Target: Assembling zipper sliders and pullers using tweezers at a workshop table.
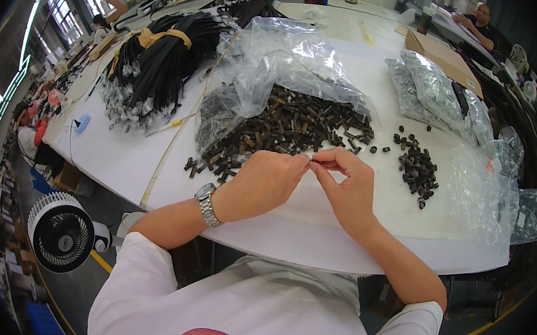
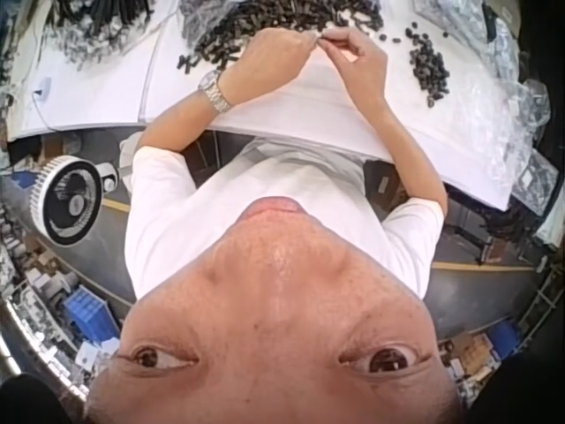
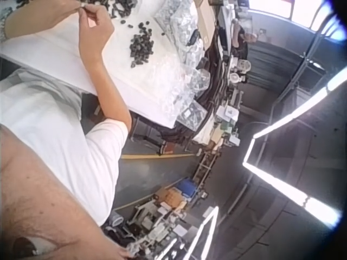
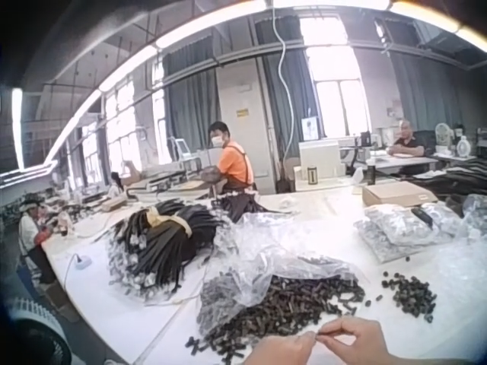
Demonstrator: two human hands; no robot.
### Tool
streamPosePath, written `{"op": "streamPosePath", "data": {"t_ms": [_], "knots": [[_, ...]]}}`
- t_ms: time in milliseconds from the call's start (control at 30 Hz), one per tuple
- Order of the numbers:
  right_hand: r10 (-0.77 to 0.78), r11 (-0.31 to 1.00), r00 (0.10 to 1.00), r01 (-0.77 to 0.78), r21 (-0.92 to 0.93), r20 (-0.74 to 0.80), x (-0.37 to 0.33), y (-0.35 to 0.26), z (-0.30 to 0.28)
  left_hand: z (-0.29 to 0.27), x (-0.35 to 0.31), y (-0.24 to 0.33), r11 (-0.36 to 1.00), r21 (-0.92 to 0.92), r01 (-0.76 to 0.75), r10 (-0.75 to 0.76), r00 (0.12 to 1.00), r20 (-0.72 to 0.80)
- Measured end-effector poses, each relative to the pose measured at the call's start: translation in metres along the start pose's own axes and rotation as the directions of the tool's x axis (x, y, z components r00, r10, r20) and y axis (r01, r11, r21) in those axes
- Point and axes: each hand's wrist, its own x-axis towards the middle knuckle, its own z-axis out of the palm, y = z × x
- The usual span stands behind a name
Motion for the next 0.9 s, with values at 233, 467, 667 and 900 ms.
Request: {"op": "streamPosePath", "data": {"t_ms": [233, 467, 667, 900], "knots": [[-0.018, 0.999, 1.0, 0.019, -0.044, 0.013, -0.003, 0.0, -0.001, 0.005, 0.001, -0.005, 1.0, -0.029, 0.001, -0.004, 0.993, -0.114], [0.086, 0.996, 0.996, -0.086, -0.011, 0.015, -0.004, -0.01, -0.004, -0.005, 0.003, 0.002, 0.998, -0.048, 0.036, -0.041, 0.993, -0.107], [0.01, 0.997, 0.989, 0.002, -0.078, 0.148, 0.006, -0.01, -0.012, -0.022, 0.009, -0.01, 0.971, -0.236, 0.039, -0.045, 0.999, -0.021], [0.093, 0.93, 0.899, -0.232, 0.285, 0.428, 0.017, -0.009, -0.025, -0.044, 0.014, -0.019, 0.591, -0.696, 0.407, -0.107, 0.895, 0.432]]}}
